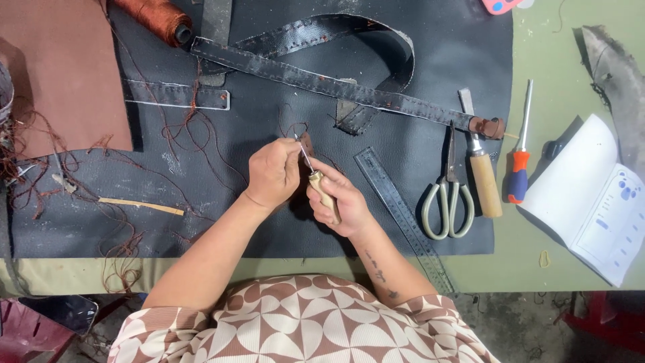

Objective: Using a hand-held awl to finish or trim the edges of a leather strap on a workbench.

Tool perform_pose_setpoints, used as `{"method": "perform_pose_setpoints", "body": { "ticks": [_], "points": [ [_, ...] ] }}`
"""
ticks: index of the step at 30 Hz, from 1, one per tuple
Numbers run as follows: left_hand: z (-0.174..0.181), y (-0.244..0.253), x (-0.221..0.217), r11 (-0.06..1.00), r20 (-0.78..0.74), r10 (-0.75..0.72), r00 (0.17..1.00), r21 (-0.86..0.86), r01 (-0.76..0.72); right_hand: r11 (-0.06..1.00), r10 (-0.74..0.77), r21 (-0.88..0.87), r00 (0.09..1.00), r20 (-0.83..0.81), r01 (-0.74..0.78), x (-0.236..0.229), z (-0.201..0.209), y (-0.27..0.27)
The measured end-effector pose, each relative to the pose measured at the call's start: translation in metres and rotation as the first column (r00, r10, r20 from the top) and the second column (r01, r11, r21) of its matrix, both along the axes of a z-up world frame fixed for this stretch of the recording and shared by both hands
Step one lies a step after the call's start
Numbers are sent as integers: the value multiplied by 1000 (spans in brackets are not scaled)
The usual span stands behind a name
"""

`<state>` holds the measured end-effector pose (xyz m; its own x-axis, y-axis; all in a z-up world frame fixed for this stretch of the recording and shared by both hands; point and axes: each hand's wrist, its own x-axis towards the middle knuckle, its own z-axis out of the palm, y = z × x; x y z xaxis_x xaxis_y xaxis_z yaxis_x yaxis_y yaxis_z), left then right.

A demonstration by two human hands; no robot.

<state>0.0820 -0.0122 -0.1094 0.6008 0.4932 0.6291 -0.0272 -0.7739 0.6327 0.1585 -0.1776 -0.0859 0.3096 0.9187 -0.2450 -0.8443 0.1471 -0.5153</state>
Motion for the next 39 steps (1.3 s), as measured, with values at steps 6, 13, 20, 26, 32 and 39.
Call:
{"method": "perform_pose_setpoints", "body": {
  "ticks": [6,13,20,26,32,39],
  "points": [
    [12,3,-1,999,7,-45,999,-1,45,937,-1,-154,445,896,312,3,-13,2],
    [7,3,-1,998,0,-53,999,27,53,935,-68,-69,368,928,347,-4,8,4],
    [3,3,-1,997,2,-78,997,-14,78,971,-83,-159,870,486,181,-7,-12,0],
    [-1,-2,-1,996,-13,-87,996,16,87,899,-56,-8,132,990,438,-7,4,6],
    [13,3,-3,983,42,-140,989,-116,144,933,-170,88,213,962,348,7,7,10],
    [59,34,-19,896,-2,-266,964,-370,247,946,-274,172,393,878,276,11,-8,2]
  ]
}}
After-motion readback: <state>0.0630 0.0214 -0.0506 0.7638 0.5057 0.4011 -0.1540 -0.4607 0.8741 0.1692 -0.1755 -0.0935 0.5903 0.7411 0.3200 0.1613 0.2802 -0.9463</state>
